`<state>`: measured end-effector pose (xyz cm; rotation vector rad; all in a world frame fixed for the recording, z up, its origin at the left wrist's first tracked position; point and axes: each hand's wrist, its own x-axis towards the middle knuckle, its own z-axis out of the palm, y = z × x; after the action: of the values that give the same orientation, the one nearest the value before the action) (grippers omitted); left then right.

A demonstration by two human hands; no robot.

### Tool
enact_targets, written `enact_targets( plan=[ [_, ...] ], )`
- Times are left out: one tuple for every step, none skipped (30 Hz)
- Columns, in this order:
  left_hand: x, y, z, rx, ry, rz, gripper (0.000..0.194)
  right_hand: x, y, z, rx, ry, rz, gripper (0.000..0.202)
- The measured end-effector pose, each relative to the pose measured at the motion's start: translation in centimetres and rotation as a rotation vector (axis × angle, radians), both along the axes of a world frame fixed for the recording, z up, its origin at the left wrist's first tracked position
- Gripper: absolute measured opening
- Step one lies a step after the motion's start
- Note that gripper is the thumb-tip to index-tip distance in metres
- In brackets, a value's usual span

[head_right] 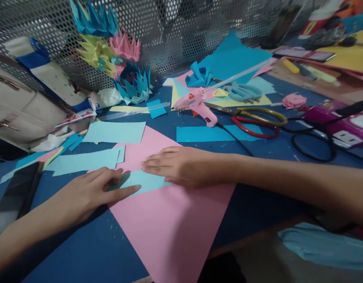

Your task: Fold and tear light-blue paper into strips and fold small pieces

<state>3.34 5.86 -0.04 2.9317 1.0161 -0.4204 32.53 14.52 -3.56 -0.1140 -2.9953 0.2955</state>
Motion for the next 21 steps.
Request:
enact_targets(
  plan=[
    [0.0,0.0,0.1,-0.010,-0.002,0.001,0.082,0.0,0.0,0.0,0.000,0.001,0.000,0.052],
    [0.1,0.1,0.1,-0.017,-0.006,0.000,0.081,0.1,0.0,0.0,0.000,0.003,-0.001,0.052],
    [0.1,0.1,0.1,-0.022,-0.010,0.000,0.080,0.1,0.0,0.1,0.000,0.006,0.001,0.052],
    [0.2,0.1,0.1,-0.023,-0.013,0.001,0.079,0.1,0.0,0.1,-0.002,0.005,0.004,0.052],
    [0.2,0.0,0.1,-0.020,-0.014,0.002,0.077,0.1,0.0,0.2,-0.003,0.003,0.006,0.052],
    [0.3,0.0,0.1,-0.017,-0.012,0.004,0.076,0.1,0.0,0.2,-0.004,0.001,0.008,0.052],
    [0.3,-0.1,0.1,-0.012,-0.007,0.008,0.076,0.1,0.0,0.2,-0.005,-0.003,0.008,0.052],
    [0.4,-0.1,0.2,-0.005,-0.001,0.012,0.076,0.1,0.0,0.3,-0.008,-0.010,0.007,0.052],
    [0.5,-0.2,0.2,0.001,0.006,0.015,0.075,0.1,0.0,0.3,-0.012,-0.018,0.004,0.052],
    [0.6,-0.2,0.2,0.009,0.014,0.016,0.075,0.0,0.0,0.3,-0.017,-0.025,-0.001,0.053],
    [0.7,-0.2,0.2,0.018,0.022,0.015,0.075,0.0,-0.1,0.3,-0.022,-0.028,-0.006,0.053],
    [0.8,-0.3,0.2,0.027,0.031,0.011,0.074,0.0,-0.1,0.3,-0.027,-0.029,-0.012,0.054],
    [0.8,-0.3,0.2,0.036,0.038,0.004,0.074,0.0,-0.1,0.4,-0.030,-0.030,-0.019,0.055],
    [0.9,-0.3,0.3,0.043,0.046,-0.001,0.073,0.0,-0.1,0.4,-0.032,-0.031,-0.025,0.056],
    [1.0,-0.3,0.3,0.051,0.052,-0.007,0.073,0.0,-0.1,0.4,-0.029,-0.031,-0.028,0.057],
    [1.0,-0.4,0.3,0.060,0.057,-0.009,0.073,0.0,-0.1,0.5,-0.022,-0.034,-0.028,0.057],
    [1.0,-0.4,0.2,0.071,0.062,-0.010,0.072,0.0,-0.2,0.6,-0.014,-0.040,-0.026,0.058],
    [1.1,-0.4,0.2,0.086,0.062,-0.013,0.071,0.0,-0.2,0.7,-0.004,-0.048,-0.023,0.058],
    [1.1,-0.5,0.2,0.103,0.060,-0.019,0.070,0.0,-0.2,0.8,0.006,-0.056,-0.022,0.058],
    [1.1,-0.5,0.2,0.119,0.053,-0.028,0.069,-0.1,-0.2,0.9,0.015,-0.066,-0.021,0.059],
    [1.1,-0.6,0.2,0.132,0.044,-0.039,0.068,-0.1,-0.2,1.0,0.021,-0.076,-0.022,0.059]
  ],
)
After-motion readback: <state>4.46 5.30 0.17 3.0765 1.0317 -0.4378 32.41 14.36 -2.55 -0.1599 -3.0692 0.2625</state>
